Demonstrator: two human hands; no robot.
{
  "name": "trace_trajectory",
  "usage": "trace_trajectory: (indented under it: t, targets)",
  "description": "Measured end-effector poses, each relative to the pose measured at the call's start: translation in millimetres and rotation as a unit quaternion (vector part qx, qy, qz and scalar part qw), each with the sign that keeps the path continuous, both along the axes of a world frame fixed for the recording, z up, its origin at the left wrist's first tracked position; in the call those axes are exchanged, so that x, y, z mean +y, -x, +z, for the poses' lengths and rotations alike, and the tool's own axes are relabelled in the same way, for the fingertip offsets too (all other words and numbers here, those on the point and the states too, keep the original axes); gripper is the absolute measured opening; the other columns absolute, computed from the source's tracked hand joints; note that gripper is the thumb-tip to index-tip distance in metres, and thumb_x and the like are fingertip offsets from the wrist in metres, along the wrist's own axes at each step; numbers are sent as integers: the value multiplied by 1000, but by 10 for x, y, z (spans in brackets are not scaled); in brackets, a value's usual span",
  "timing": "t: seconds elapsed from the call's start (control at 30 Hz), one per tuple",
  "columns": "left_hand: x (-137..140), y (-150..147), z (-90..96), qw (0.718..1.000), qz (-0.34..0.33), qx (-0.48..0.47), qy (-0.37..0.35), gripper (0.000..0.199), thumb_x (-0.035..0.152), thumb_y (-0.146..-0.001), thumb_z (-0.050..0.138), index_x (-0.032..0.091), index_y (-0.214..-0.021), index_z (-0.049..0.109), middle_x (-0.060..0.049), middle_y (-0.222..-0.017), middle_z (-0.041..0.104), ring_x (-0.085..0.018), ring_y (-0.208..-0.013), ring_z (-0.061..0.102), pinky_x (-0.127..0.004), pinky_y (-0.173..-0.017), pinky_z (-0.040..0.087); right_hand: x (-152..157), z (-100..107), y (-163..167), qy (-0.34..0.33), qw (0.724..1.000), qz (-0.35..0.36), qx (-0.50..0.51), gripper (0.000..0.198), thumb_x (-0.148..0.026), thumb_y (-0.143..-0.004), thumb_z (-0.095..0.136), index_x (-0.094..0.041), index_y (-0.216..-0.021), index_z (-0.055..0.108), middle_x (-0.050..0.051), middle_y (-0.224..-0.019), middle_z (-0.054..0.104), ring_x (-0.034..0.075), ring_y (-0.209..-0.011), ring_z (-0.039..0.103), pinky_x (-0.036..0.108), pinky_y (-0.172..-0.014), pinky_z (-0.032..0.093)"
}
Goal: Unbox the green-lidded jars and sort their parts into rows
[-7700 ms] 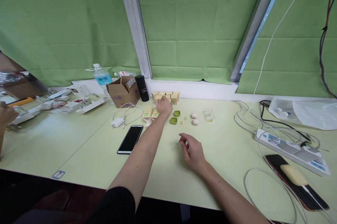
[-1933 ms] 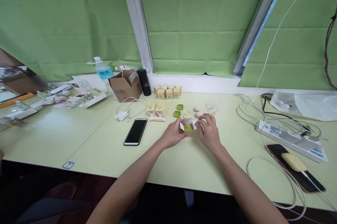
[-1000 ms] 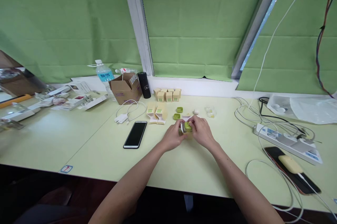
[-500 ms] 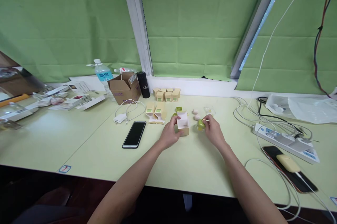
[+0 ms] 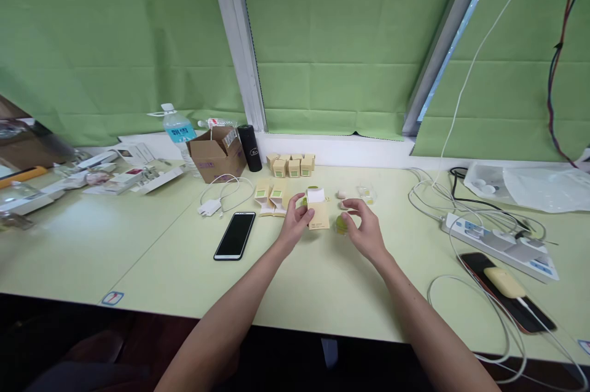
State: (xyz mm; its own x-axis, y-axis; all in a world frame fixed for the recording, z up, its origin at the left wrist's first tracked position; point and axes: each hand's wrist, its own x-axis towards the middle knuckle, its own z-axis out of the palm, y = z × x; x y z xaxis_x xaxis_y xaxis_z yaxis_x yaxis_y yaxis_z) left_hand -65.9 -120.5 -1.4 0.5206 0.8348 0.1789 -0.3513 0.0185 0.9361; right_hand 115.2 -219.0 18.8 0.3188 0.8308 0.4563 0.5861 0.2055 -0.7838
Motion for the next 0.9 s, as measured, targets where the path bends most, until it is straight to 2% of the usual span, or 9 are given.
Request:
trace_trajectory:
  t: [0.1,0.23,0.37,0.43,0.5,0.57,0.7,0.8,0.9]
  targets:
    - [-45,-26,25,1000,18,2,-9,79,61,-79,77,24,-135,35,-7,-102,73,-23,-96,70,-35,-84,50,64,99,178,36,990,69,120,34,-49,-89,64,-27,-112,53,9,-117,67,24,-98,69,43,-85,57]
    - [-57,-24,25,997,45,-2,-61,79,66,-80,73,23,-135,36,-11,-108,73,-24,-98,70,-34,-82,51,191,113,323,107,956,130,242,52,-53,-75,81,-27,-108,51,6,-112,66,22,-87,71,44,-81,59]
    - [-88,12,23,992,20,-6,-127,76,68,-90,61,22,-144,33,-17,-124,69,-27,-110,66,-40,-93,50,247,107,322,70,886,197,414,57,-52,-72,86,-27,-109,51,5,-106,71,25,-93,73,49,-91,58]
    - [-142,8,14,984,26,9,-177,82,59,-88,69,24,-150,28,-17,-137,63,-29,-127,58,-44,-106,43,242,103,315,41,845,233,479,53,-52,-74,85,-27,-109,53,5,-108,74,26,-98,73,51,-98,56]
    - [-209,-17,-5,974,57,46,-216,90,47,-81,81,26,-152,29,-16,-147,54,-31,-139,48,-46,-115,36,229,81,327,27,823,248,511,51,-49,-74,86,-28,-109,55,4,-111,75,26,-103,73,53,-103,54]
    - [-261,-47,-27,962,109,90,-233,87,38,-79,83,27,-151,35,-14,-149,50,-31,-142,45,-46,-118,34,215,45,356,28,819,252,515,52,-47,-73,88,-30,-111,57,3,-110,76,26,-105,73,54,-104,52]
    - [-243,-45,-52,921,201,136,-305,66,32,-89,70,27,-149,41,-13,-148,52,-31,-139,47,-50,-116,36,169,2,430,38,838,248,485,50,-49,-75,85,-29,-114,62,6,-115,75,26,-107,71,52,-103,53]
    - [-182,3,-61,873,213,156,-411,53,26,-94,59,28,-146,49,-12,-153,50,-33,-141,45,-55,-117,33,122,30,474,28,846,255,467,51,-50,-78,83,-27,-120,63,8,-132,68,27,-119,65,48,-103,54]
    - [-183,34,-63,844,200,164,-471,44,21,-94,54,29,-137,61,-11,-155,51,-35,-138,47,-58,-113,34,96,65,499,26,837,273,473,55,-51,-78,83,-27,-123,64,9,-134,68,29,-123,63,49,-103,55]
